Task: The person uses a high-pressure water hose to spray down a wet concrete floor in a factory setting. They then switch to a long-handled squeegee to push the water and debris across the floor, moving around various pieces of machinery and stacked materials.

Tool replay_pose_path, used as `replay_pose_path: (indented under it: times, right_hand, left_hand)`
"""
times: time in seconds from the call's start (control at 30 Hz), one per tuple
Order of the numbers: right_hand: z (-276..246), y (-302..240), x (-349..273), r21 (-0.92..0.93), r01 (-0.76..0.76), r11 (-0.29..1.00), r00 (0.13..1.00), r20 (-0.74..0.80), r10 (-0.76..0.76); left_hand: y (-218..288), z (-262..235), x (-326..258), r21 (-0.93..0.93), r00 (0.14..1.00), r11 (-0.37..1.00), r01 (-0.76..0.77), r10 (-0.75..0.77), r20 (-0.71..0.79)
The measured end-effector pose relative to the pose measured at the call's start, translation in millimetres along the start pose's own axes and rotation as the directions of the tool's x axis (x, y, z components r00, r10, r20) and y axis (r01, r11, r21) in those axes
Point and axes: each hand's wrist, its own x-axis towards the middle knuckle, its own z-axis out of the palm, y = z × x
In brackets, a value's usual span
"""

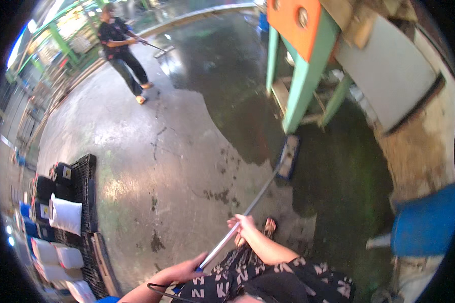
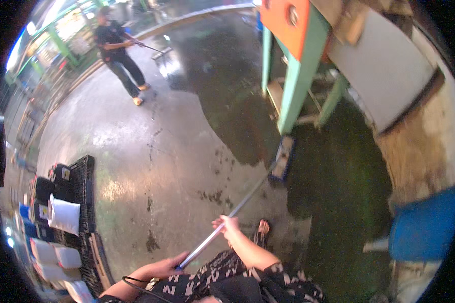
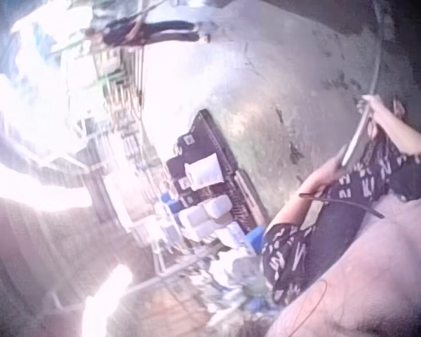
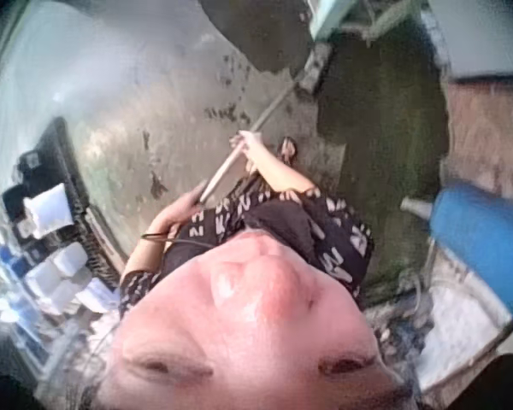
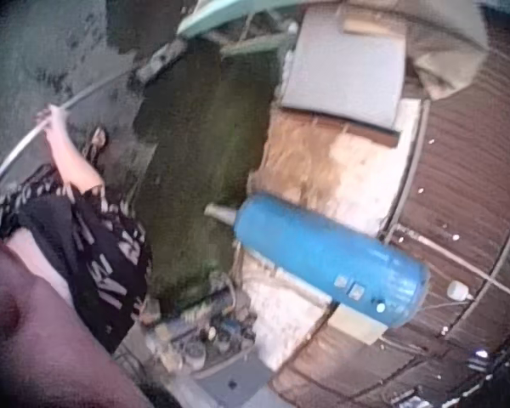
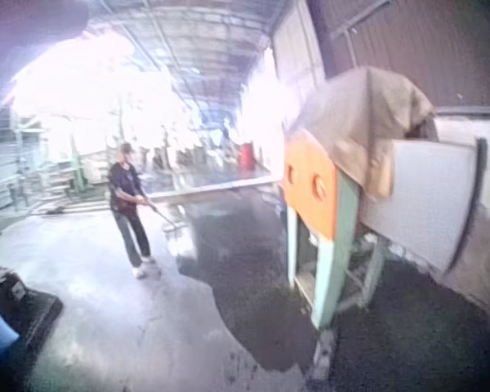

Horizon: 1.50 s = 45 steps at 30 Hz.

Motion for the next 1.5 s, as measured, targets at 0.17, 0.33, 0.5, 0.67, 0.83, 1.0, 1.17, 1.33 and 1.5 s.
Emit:
replay_pose_path:
  times: [0.17,0.33,0.5,0.67,0.83,1.0,1.17,1.33,1.5]
  right_hand:
    - [0.4,-50.0,41.9,0.347,0.018,0.938,0.959,-0.273,0.083]
    - [-24.5,-78.8,38.8,0.454,-0.044,0.89,0.983,-0.141,0.121]
    - [-52.4,-116.6,35.2,0.442,-0.038,0.896,0.974,-0.185,0.133]
    - [-101.6,-169.1,57.9,0.429,0.103,0.897,0.975,-0.224,-0.005]
    - [-171.0,-254.8,92.0,0.478,0.15,0.866,0.986,-0.136,-0.096]
    - [-184.3,-233.8,20.8,0.291,0.136,0.947,0.99,-0.014,-0.138]
    - [-171.2,-115.8,-92.5,0.281,-0.121,0.952,0.912,0.409,-0.005]
    - [-100.3,-81.7,-168.0,-0.594,0.538,0.598,0.713,0.699,0.054]
    - [-165.2,-4.5,-60.4,-0.736,0.581,0.348,0.733,0.288,-0.616]
  left_hand:
    - [78.8,-42.7,15.0,0.399,0.81,0.809,0.432,-0.543,0.222]
    - [104.4,-32.1,50.4,0.274,0.859,0.888,0.369,-0.438,0.264]
    - [118.2,-19.8,82.9,0.022,0.913,0.955,0.297,-0.29,0.288]
    - [112.2,-10.6,154.6,0.102,0.938,0.986,0.13,-0.156,0.31]
    - [108.3,2.3,278.9,0.121,0.892,0.988,0.098,-0.141,0.429]
    - [91.1,85.3,377.1,0.013,0.96,0.998,0.058,-0.059,0.272]
    - [79.9,152.4,430.9,-0.045,0.983,0.995,0.088,-0.079,0.165]
    - [132.9,147.7,454.2,0.046,0.968,0.991,0.128,-0.135,0.21]
    - [106.8,143.2,436.4,0.56,0.946,0.819,-0.125,-0.072,0.317]
